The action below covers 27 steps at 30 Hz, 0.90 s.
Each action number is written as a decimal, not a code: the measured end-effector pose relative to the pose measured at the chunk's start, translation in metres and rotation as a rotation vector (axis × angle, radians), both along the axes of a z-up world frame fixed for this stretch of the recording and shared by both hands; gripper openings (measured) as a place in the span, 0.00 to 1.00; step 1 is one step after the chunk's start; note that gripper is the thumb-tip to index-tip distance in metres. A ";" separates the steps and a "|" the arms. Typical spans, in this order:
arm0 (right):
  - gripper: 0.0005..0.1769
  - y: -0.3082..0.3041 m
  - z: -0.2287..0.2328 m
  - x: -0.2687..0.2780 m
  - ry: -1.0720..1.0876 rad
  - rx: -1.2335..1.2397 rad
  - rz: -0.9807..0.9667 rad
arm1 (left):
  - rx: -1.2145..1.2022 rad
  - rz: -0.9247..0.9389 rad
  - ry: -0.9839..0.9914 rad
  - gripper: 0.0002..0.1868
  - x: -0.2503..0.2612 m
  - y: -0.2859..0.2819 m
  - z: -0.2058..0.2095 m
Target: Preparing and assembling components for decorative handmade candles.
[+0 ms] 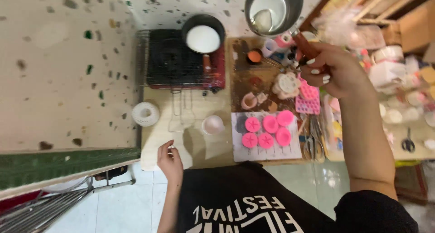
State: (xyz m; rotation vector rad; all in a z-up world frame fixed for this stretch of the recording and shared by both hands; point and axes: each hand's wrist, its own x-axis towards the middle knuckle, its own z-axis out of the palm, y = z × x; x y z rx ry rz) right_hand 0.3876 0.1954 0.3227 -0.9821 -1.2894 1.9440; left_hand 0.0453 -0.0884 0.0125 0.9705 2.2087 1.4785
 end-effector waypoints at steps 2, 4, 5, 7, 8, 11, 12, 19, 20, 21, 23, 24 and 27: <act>0.16 -0.009 -0.021 0.032 -0.041 -0.024 -0.105 | -0.020 -0.020 0.007 0.11 0.001 0.001 0.001; 0.15 -0.018 -0.045 0.062 -0.085 -0.054 -0.203 | -0.045 -0.034 0.013 0.11 0.002 0.002 0.001; 0.13 -0.022 -0.060 0.077 -0.080 -0.075 -0.189 | -0.044 -0.038 0.026 0.11 0.003 0.004 0.001; 0.11 -0.032 -0.086 0.094 -0.076 -0.112 -0.182 | -0.060 -0.049 0.038 0.12 0.003 0.004 -0.001; 0.07 -0.036 -0.096 0.097 -0.189 -0.157 -0.225 | -0.032 -0.060 0.063 0.12 0.003 0.005 -0.002; 0.11 -0.040 -0.129 0.102 -0.236 -0.244 -0.267 | -0.020 -0.076 0.089 0.11 0.006 0.011 -0.002; 0.13 -0.040 -0.140 0.102 -0.170 -0.277 -0.263 | -0.028 -0.076 0.090 0.11 0.007 0.013 -0.002; 0.12 -0.037 -0.182 0.098 -0.103 -0.305 -0.324 | -0.018 -0.086 0.077 0.11 0.011 0.018 0.000; 0.11 -0.038 -0.186 0.096 -0.116 -0.357 -0.337 | -0.017 -0.085 0.079 0.12 0.011 0.018 0.000; 0.10 -0.039 -0.191 0.094 -0.128 -0.410 -0.350 | -0.017 -0.085 0.081 0.12 0.011 0.018 0.000; 0.10 -0.034 -0.203 0.089 -0.101 -0.420 -0.318 | -0.035 -0.083 0.086 0.12 0.010 0.018 0.000; 0.11 -0.031 -0.209 0.085 -0.075 -0.427 -0.287 | -0.049 -0.082 0.090 0.12 0.009 0.018 0.000; 0.12 -0.022 -0.206 0.064 -0.049 -0.389 -0.250 | -0.033 -0.082 0.079 0.12 0.007 0.020 0.004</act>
